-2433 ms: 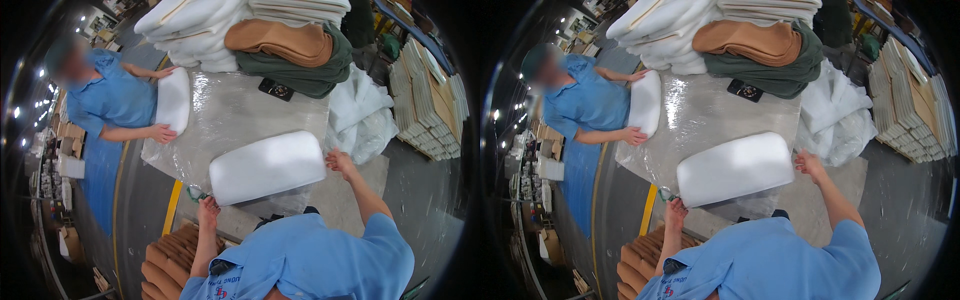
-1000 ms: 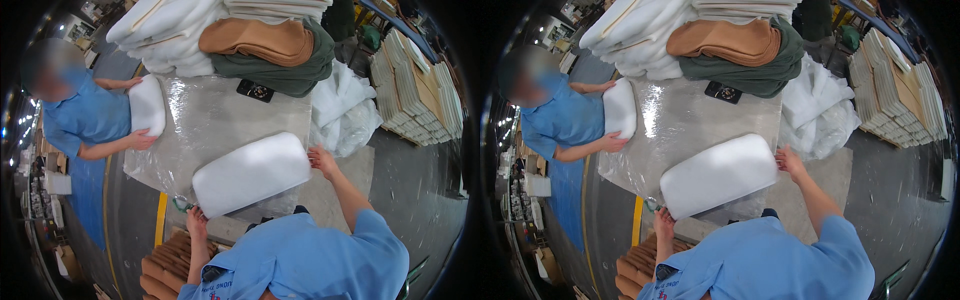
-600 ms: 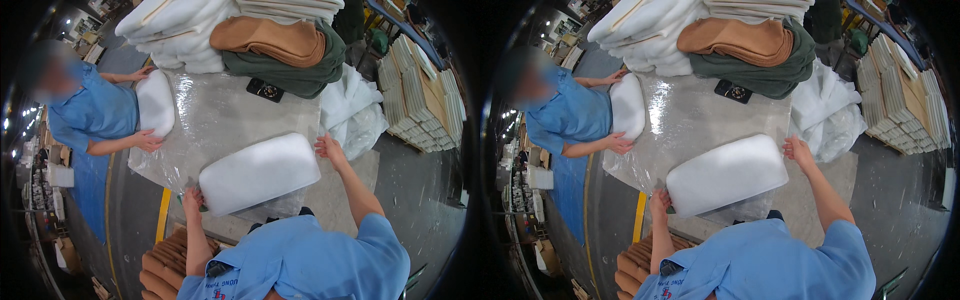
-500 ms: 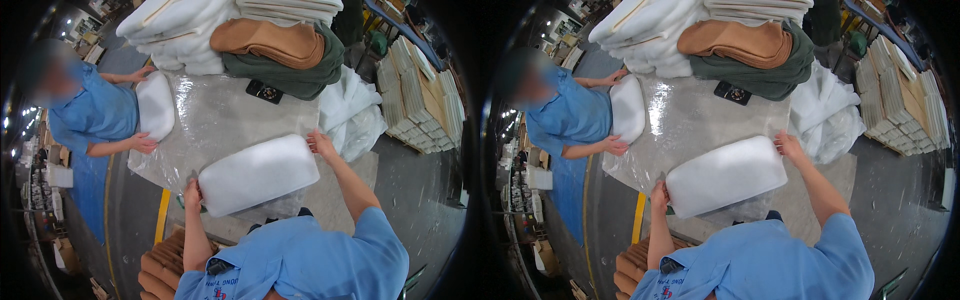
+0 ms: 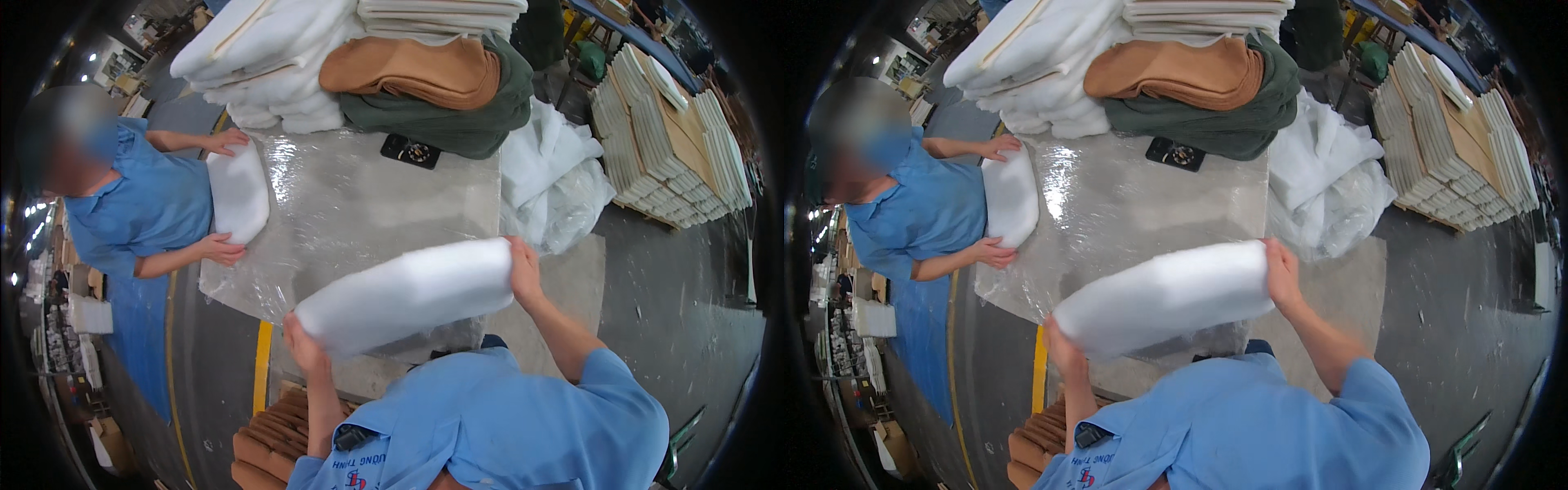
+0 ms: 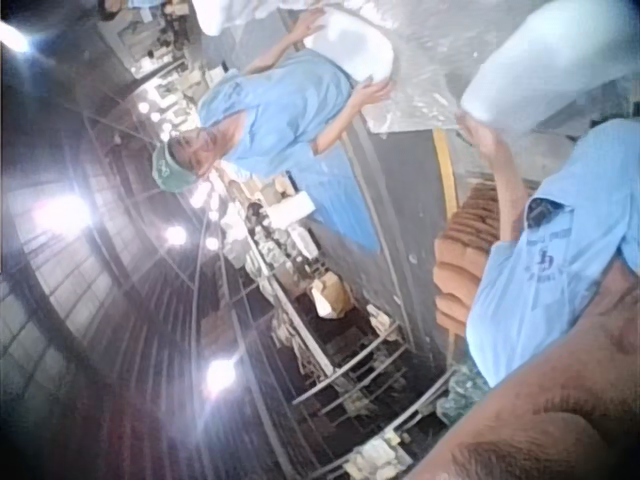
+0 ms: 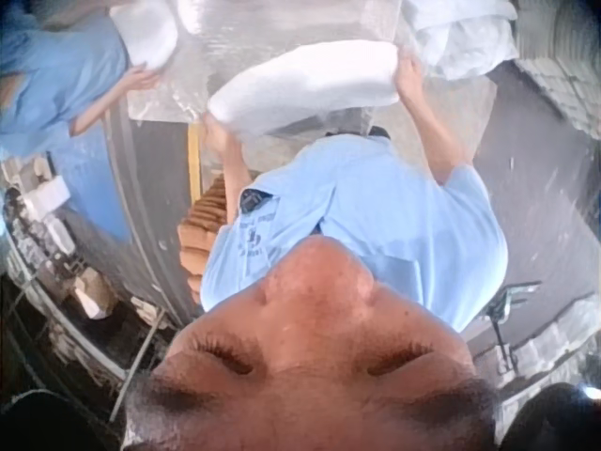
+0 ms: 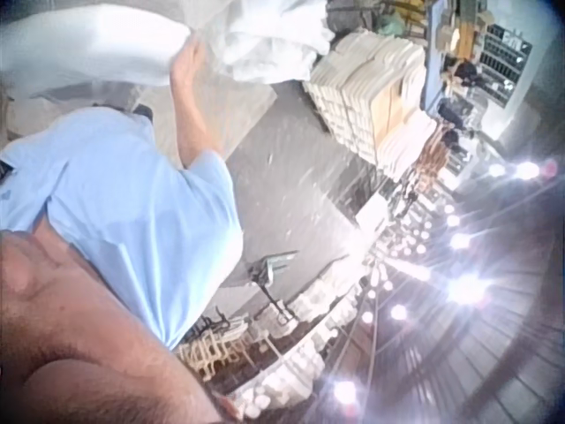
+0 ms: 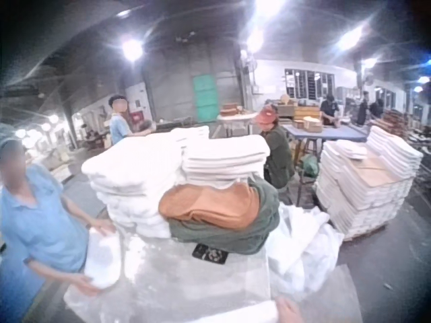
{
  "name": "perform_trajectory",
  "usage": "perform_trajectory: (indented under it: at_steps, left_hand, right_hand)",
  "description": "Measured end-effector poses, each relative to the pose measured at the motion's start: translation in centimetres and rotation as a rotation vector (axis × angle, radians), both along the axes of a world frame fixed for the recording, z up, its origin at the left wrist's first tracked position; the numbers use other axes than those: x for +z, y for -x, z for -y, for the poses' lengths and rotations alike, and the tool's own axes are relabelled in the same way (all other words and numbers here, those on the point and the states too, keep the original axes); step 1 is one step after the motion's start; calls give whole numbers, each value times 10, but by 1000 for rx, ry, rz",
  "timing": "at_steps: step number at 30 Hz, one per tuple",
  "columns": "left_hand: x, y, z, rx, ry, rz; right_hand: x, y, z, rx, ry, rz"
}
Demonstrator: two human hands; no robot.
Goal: The person wraps white foam cushions in brown fabric covers, pulling the covers over the foam and tucking the edges to fit. The person then stacks the finished covered cushions on a nearby pile.
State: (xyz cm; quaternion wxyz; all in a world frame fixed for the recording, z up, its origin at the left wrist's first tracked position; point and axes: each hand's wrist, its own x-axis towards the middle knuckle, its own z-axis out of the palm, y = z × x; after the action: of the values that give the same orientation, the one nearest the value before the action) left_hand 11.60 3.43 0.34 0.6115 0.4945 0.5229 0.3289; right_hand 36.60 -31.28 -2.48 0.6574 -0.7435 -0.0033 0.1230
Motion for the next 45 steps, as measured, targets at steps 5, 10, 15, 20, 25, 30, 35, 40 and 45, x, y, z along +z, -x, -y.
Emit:
perform_trajectory:
  at_steps: [5, 10, 15, 20, 25, 30, 35, 40, 45]
  left_hand:
    - [-16, 44, 29, -170, -49, 183]
    - [-10, 93, -1, -633, -87, -173]
    - [101, 28, 52, -1226, -945, -394]
    - [92, 8, 107, -1460, -1042, -522]
    - [71, 22, 117, -1465, -1064, -544]
    - [73, 18, 117, -1456, -1061, -553]
    - [111, 8, 122, -1442, -1136, -533]
    - [74, -9, 120, -1458, -1164, -546]
    - [62, -10, 124, -1379, -1162, -493]
  right_hand:
    - [-3, 51, 36, -10, -110, 10]
    - [-1, 66, 47, 102, -151, -37]
    - [9, 87, 65, 166, -105, -23]
    - [15, 89, 73, 263, -64, 26]
    - [11, 98, 76, 268, -123, -6]
    - [8, 92, 76, 250, -206, -81]
    - [32, 76, 82, 222, -236, -87]
    - [19, 68, 92, 361, -50, -128]
    - [71, 33, 82, 554, 286, 47]
